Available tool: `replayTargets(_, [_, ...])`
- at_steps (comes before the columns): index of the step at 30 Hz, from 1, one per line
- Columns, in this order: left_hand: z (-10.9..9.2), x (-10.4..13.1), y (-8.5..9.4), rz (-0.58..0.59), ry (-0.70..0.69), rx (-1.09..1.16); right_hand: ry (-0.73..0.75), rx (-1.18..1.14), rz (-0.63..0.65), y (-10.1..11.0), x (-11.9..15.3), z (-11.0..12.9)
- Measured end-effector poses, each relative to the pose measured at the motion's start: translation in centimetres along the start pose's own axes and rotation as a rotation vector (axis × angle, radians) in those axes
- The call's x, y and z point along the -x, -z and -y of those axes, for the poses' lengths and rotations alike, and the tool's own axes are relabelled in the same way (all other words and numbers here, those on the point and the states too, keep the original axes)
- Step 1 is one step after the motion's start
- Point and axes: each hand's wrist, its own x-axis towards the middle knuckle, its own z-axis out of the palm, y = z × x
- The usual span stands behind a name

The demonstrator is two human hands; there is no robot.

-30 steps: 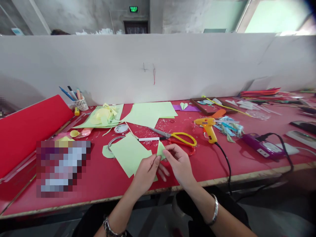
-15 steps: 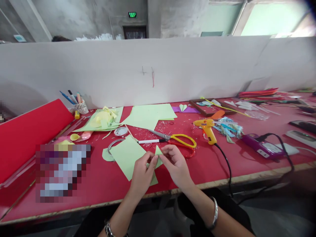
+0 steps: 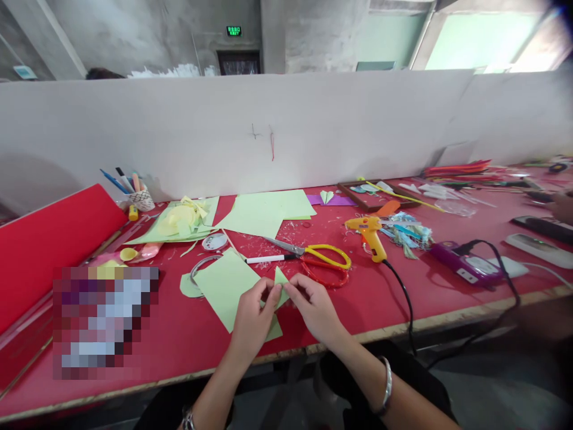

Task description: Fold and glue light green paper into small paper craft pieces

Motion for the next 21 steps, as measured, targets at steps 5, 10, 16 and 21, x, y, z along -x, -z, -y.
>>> replayTargets(5, [-0.24,-0.25,0.58,0.034,-0.011,-0.024,-0.002,0.038,0.026,0.23,0.03,-0.15])
replayTargets(10, [-0.41,-0.12,0.62,0.001,-0.013,-0.009,0.006,0.047,0.13,0.5,-0.09,-0.29])
replayTargets(16, [-0.26,-0.08,0.41,-0.004,0.009,0.034,0.035,0.059,0.159,0.59,-0.05,-0.12])
replayTargets(21, [-0.36,-0.07,0.3,-0.004,0.025,0.076,0.029,0.023,0.166,0.83,-0.01,0.11])
